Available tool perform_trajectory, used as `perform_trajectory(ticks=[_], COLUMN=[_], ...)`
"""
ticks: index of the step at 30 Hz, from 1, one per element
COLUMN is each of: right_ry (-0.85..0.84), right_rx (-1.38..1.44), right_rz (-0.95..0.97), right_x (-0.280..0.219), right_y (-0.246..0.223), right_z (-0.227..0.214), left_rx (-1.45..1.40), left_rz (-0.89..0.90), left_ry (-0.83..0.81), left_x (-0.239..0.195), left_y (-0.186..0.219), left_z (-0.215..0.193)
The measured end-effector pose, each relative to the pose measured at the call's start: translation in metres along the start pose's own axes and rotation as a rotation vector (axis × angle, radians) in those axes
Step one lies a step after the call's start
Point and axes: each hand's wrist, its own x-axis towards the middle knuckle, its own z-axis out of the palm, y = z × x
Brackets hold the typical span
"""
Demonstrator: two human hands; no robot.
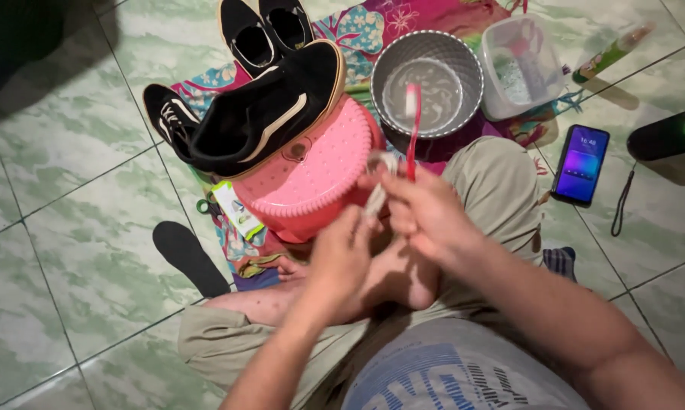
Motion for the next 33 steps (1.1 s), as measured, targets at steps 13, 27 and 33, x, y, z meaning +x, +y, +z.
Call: perform_trajectory(ticks=[13,27,33], right_ry=[0.35,0.372,0.413], right_rx=[-1.133,-1.927,-1.71], right_rz=[-0.474,-0.069,-0.249], right_x=[0.208,0.198,0.162], right_y=[-0.001,-0.029,-0.018], right_z=[-0.156,-0.183,-0.198], left_rx=[0.387,0.418,0.415], left_rz=[-0.237,-0.267,-0.21], left_ry=[-0.003,-0.053,-0.006], left_x=[0.074,0.051,0.052], left_y=[-0.044,-0.015,-0.022], left_z=[-0.051,-0.054,-0.051])
